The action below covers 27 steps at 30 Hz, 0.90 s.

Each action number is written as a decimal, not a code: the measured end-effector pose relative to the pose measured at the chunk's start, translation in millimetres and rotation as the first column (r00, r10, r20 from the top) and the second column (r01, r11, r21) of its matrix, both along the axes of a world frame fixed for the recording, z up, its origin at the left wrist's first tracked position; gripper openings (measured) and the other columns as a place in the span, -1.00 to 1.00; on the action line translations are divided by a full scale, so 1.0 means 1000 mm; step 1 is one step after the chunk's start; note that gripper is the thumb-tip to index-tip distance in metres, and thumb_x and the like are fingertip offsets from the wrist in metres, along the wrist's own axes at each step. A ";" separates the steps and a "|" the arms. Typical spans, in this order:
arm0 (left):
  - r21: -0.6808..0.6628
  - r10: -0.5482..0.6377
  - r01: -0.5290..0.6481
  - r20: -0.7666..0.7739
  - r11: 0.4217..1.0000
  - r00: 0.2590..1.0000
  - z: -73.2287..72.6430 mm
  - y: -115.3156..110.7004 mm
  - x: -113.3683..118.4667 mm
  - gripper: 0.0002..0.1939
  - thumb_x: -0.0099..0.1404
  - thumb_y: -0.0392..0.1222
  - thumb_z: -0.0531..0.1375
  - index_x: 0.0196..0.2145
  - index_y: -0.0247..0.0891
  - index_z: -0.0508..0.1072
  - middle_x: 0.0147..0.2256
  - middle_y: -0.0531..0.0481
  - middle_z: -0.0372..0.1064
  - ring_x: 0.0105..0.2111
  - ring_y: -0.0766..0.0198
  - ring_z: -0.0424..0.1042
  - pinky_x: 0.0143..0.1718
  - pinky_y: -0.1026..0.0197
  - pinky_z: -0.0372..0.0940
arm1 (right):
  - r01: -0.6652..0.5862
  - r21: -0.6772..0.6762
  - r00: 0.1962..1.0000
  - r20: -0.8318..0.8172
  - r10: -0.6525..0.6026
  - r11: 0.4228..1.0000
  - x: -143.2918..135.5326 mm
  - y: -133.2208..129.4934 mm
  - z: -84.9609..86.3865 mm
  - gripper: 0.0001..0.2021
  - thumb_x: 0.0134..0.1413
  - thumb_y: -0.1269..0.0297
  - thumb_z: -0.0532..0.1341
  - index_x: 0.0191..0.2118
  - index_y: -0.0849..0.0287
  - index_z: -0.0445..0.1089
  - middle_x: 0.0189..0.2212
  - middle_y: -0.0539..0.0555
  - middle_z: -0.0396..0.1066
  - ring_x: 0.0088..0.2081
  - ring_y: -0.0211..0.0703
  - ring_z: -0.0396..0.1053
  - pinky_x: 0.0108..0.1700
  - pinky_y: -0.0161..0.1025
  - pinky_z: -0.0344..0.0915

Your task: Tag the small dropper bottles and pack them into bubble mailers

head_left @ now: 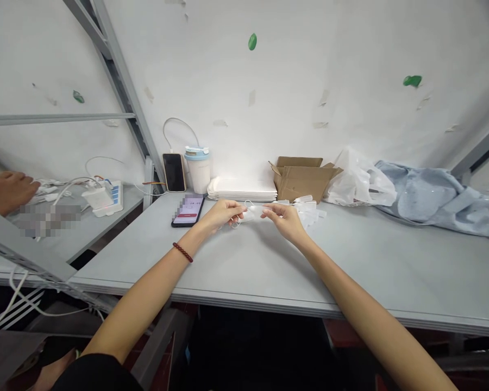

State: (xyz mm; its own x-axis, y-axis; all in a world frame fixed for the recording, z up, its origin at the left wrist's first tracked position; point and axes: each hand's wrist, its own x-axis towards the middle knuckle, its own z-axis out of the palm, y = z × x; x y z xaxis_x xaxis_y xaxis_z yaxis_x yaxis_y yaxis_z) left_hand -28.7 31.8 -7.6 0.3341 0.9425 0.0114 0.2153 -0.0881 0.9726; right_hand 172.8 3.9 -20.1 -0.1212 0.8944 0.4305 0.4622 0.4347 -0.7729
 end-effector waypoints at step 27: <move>0.416 0.233 0.033 -0.570 0.909 0.788 0.008 0.010 -0.029 -0.80 0.09 -0.21 0.09 -0.56 -0.30 0.47 -0.61 0.01 0.39 -0.62 0.33 0.26 -0.54 0.31 0.07 | 0.249 0.156 0.571 0.774 -0.275 0.956 0.040 0.029 -0.018 -0.56 0.17 0.23 0.08 0.16 0.21 0.18 0.11 0.29 0.22 0.11 0.18 0.12 -0.02 0.06 0.16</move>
State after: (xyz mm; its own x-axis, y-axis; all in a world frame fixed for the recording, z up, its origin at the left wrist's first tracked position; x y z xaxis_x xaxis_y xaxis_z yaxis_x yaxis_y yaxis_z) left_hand -57.4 42.2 0.8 0.3012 0.9301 0.2101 0.7649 -0.3672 0.5292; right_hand 212.7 33.0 -38.2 -0.1829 0.9329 0.3103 0.9769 0.2079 -0.0491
